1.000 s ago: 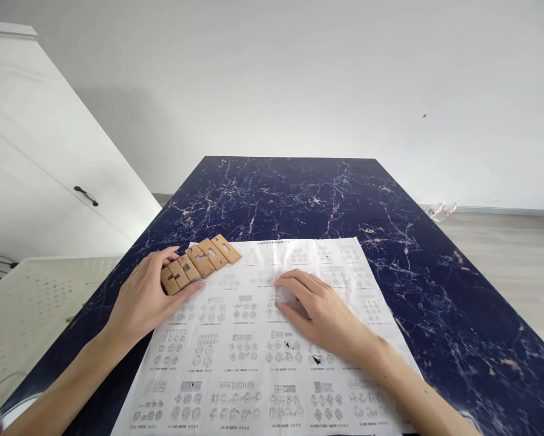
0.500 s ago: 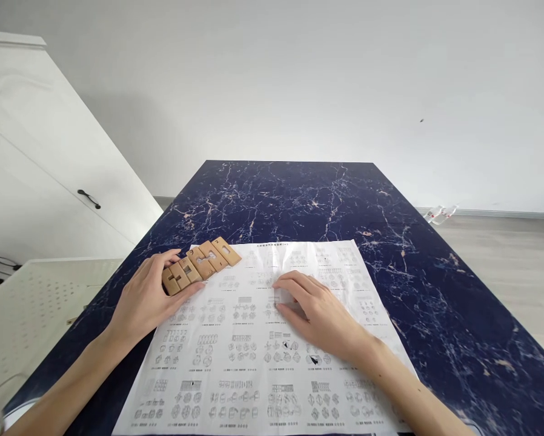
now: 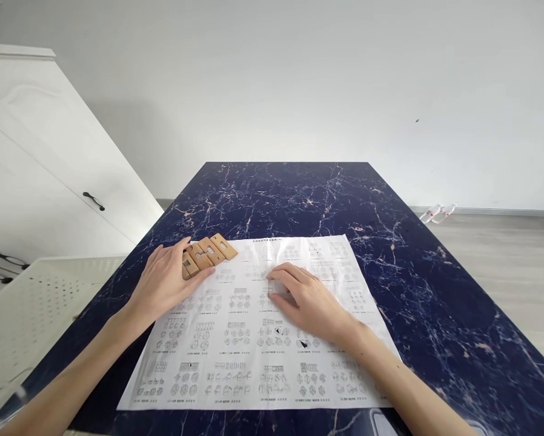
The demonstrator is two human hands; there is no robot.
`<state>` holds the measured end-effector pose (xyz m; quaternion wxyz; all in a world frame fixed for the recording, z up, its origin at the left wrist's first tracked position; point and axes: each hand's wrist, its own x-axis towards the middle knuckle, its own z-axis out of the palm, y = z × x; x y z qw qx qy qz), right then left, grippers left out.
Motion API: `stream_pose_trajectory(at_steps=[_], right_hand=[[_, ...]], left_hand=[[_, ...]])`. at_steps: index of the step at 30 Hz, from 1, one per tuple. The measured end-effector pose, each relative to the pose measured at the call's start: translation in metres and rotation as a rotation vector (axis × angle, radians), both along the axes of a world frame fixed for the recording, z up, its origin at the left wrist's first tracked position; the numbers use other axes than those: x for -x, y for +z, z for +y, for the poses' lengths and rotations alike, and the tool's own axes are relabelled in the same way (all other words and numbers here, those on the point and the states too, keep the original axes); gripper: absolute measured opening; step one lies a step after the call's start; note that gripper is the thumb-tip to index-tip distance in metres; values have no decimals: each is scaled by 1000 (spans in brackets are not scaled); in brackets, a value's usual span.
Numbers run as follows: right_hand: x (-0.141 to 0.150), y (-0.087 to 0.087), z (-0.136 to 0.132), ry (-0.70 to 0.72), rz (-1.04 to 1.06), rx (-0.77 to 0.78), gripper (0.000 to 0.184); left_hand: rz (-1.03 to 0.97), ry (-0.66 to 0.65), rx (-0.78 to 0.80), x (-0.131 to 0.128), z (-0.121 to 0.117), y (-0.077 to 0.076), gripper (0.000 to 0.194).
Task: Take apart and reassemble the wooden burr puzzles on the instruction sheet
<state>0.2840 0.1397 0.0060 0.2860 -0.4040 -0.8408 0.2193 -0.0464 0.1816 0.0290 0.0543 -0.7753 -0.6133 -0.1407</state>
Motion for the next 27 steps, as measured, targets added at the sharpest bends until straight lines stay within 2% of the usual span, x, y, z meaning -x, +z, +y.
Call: stream_pose_trajectory(at_steps=[6,11,19,23,27], right_hand=[[0,3,2,0,-5,-1,27],[0,2,2,-3,-4,0,28],[0,3,3,6,7,4,27],[-1,2,3,-2,18,5,27],[-1,1,5,8,31,1,27]], left_hand=[[-27,-11,33,-4,8,2,86],[-1,-4,144,-13,18,10,87],[71,-61,161,-33,26,18,71],[61,-55,153,-36,29,15,73],[53,-69,78,-36,33,1,78]])
